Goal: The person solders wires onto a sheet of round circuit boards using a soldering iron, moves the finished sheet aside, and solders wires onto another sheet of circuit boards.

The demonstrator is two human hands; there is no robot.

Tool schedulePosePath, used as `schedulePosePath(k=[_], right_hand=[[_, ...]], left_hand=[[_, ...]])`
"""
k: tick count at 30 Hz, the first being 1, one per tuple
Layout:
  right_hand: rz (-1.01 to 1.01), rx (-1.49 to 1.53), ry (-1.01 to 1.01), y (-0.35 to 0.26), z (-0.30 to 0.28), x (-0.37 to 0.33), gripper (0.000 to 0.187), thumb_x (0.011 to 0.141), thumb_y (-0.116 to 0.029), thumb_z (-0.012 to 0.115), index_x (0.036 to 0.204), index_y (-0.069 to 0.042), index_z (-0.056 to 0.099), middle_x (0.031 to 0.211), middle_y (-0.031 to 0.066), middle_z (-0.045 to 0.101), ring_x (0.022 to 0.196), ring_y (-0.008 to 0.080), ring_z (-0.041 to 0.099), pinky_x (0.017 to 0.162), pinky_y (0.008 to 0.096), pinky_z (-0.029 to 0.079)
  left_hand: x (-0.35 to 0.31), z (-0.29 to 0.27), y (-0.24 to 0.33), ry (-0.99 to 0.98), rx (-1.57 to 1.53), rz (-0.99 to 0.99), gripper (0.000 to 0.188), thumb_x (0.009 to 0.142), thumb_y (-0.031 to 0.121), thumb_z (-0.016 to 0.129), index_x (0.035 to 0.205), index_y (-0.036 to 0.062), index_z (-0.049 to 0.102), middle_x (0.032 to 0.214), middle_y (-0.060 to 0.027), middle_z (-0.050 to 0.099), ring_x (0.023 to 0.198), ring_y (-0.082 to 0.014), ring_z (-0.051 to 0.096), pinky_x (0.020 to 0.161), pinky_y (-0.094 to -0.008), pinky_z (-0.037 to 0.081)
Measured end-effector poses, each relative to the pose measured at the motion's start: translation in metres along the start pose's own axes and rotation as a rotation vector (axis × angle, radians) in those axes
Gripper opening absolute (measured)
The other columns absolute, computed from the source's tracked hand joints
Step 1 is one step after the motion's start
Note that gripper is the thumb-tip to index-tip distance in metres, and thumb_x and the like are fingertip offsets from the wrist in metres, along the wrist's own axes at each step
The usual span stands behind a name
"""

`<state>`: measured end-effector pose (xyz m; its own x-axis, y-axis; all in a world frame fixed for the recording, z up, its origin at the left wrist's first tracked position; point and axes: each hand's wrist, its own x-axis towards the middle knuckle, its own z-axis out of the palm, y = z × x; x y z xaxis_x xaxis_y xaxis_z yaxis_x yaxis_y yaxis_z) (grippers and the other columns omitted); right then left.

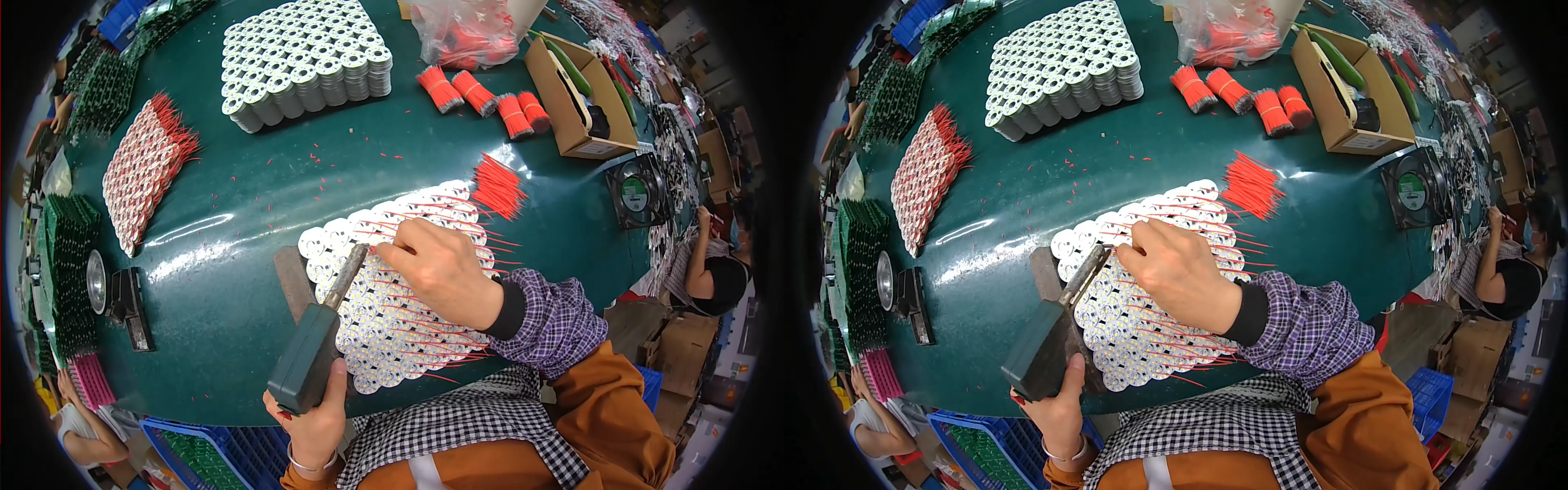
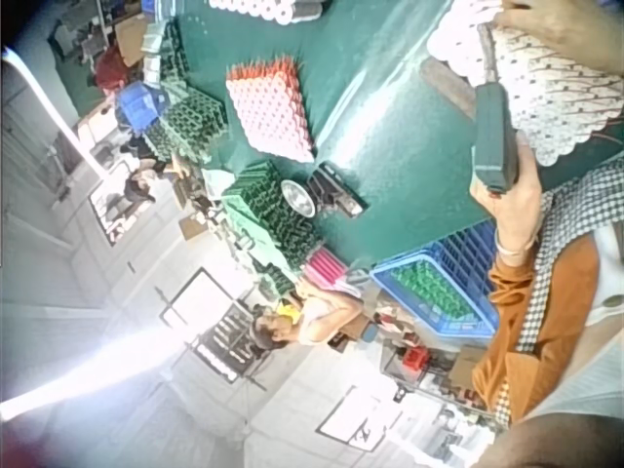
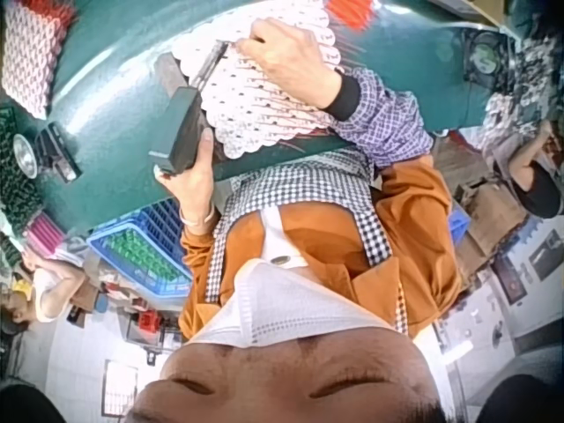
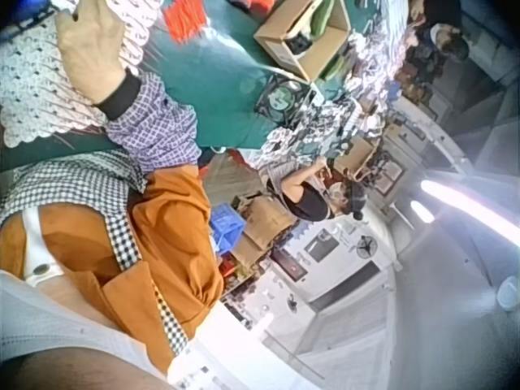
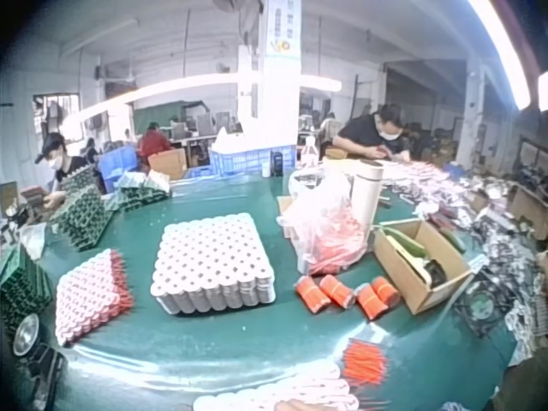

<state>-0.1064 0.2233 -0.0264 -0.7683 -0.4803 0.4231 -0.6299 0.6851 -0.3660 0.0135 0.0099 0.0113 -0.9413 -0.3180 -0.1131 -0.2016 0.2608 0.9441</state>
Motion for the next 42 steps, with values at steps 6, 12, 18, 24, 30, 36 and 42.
schedulePosePath(k=[6,12,18,24,30,36,42], right_hand=[[-0.011,-0.007,0.01,0.0,0.002,0.0,0.015,0.078,-0.002,0.071,0.093,-0.003,0.072,0.079,0.006,0.055,0.07,0.02,0.062,0.055,0.034,0.049],[-0.002,-0.017,0.01,0.0,0.003,-0.001,0.014,0.079,-0.003,0.072,0.093,-0.003,0.072,0.079,0.0058,0.056,0.07,0.0198,0.062,0.055,0.0338,0.049],[-0.012,-0.011,0.048,0.001,0.004,-0.003,0.015,0.078,-0.002,0.072,0.093,-0.004,0.072,0.079,0.0053,0.056,0.07,0.0197,0.062,0.055,0.0338,0.049],[-0.037,-0.014,0.066,-0.001,0.001,0.0,0.016,0.077,-0.002,0.073,0.092,-0.002,0.072,0.079,0.0051,0.055,0.071,0.0214,0.06,0.058,0.0344,0.049],[-0.069,-0.014,0.086,-0.005,0.005,-0.001,0.014,0.076,-0.005,0.076,0.089,-0.001,0.07,0.078,0.0053,0.054,0.073,0.0208,0.059,0.059,0.0343,0.048],[-0.073,0.003,0.053,-0.005,0.006,0.0,0.013,0.077,-0.005,0.076,0.089,-0.002,0.069,0.077,0.0051,0.053,0.073,0.0202,0.058,0.058,0.034,0.048],[-0.07,-0.01,0.039,-0.004,0.007,-0.001,0.014,0.077,-0.005,0.075,0.09,-0.002,0.069,0.077,0.005,0.052,0.074,0.02,0.058,0.059,0.0338,0.048]], left_hand=[[-0.013,-0.01,-0.031,0.113,0.071,0.075,0.029,0.083,-0.004,0.078,0.11,-0.0038,0.066,0.088,-0.0066,0.067,0.06,-0.0107,0.058,0.053,-0.0247,0.045],[-0.011,-0.009,-0.031,0.081,0.109,0.137,0.029,0.083,-0.006,0.078,0.109,-0.0039,0.066,0.085,-0.0062,0.067,0.06,-0.0104,0.058,0.053,-0.0243,0.044],[-0.005,-0.005,-0.024,0.028,0.106,0.088,0.03,0.082,-0.005,0.079,0.109,-0.004,0.067,0.084,-0.0055,0.067,0.061,-0.0105,0.059,0.054,-0.0247,0.046],[-0.009,-0.011,-0.03,0.066,0.122,0.14,0.029,0.082,-0.007,0.077,0.109,-0.0032,0.066,0.085,-0.0058,0.067,0.061,-0.0103,0.059,0.052,-0.0246,0.045],[-0.014,-0.015,-0.029,0.069,0.12,0.093,0.03,0.082,-0.007,0.076,0.111,-0.0027,0.066,0.089,-0.0055,0.067,0.061,-0.0101,0.059,0.053,-0.024,0.045],[-0.016,-0.014,-0.031,0.081,0.092,0.08,0.028,0.082,-0.007,0.077,0.107,-0.0021,0.066,0.089,-0.005,0.066,0.063,-0.0103,0.059,0.054,-0.0244,0.045],[-0.013,-0.012,-0.023,0.034,0.032,-0.012,0.026,0.081,-0.004,0.079,0.104,-0.0027,0.067,0.083,-0.0045,0.066,0.062,-0.0109,0.059,0.055,-0.026,0.046]])
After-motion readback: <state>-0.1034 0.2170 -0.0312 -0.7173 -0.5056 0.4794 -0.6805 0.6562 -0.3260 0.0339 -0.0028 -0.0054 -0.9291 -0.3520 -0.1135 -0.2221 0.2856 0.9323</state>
